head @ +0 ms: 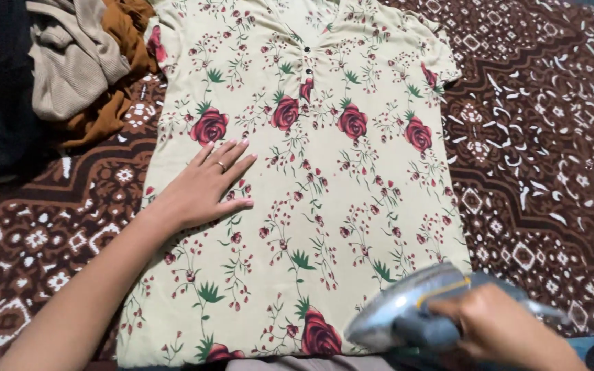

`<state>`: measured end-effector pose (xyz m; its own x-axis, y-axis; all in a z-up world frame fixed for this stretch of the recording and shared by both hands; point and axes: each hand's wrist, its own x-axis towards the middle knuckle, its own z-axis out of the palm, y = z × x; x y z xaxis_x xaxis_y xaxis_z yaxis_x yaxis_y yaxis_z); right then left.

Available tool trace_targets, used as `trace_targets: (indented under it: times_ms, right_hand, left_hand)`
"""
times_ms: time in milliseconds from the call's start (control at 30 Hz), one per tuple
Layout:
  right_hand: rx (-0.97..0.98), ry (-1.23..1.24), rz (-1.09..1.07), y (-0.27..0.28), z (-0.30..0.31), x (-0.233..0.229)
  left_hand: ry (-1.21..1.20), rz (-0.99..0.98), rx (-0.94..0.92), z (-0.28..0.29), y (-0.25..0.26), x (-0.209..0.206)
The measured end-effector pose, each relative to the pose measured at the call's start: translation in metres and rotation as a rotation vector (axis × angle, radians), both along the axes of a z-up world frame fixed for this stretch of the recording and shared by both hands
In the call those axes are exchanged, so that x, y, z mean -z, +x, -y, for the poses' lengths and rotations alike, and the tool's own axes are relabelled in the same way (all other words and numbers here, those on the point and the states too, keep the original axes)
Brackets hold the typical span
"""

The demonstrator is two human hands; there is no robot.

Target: Ironing a floral patterned dress on a flat surface using a handheld iron.

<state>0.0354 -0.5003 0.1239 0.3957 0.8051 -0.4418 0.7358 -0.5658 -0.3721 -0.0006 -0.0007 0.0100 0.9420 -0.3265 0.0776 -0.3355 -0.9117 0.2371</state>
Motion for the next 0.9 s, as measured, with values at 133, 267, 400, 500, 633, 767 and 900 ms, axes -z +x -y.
trace_targets:
  times_ms: [133, 267, 400, 500, 633, 767, 900]
  right_hand:
    - [-0.113, 0.234, 0.364, -0.005, 0.061, 0.055]
    - [-0.109, 0.205, 0.841, 0.056, 0.056, 0.078]
    - [0.028, 0.266, 0.883, 0.14, -0.012, 0.051]
    - [0.061, 0.269, 1.041, 0.226, -0.044, 0.059]
    - [0.242, 0.171, 1.049, 0.312, -0.08, 0.064]
    - [0.617, 0.003, 0.805, 0.335, -0.105, 0.042]
    - [0.686, -0.065, 0.236, 0.215, -0.15, -0.046]
  left_hand:
    - [0.026, -0.138, -0.04, 0.02, -0.006, -0.022]
    - [-0.087, -0.24, 0.129, 0.087, -0.019, -0.063]
    - [-0.224, -0.033, 0.587, 0.162, -0.055, -0.025]
    - [-0.255, -0.007, 0.723, 0.189, -0.081, 0.0]
    - [-0.276, -0.048, 0.718, 0.19, -0.087, 0.011]
    - [-0.241, -0.026, 0.734, 0.187, -0.084, 0.01]
    - [-0.256, -0.001, 0.768, 0.185, -0.083, 0.012]
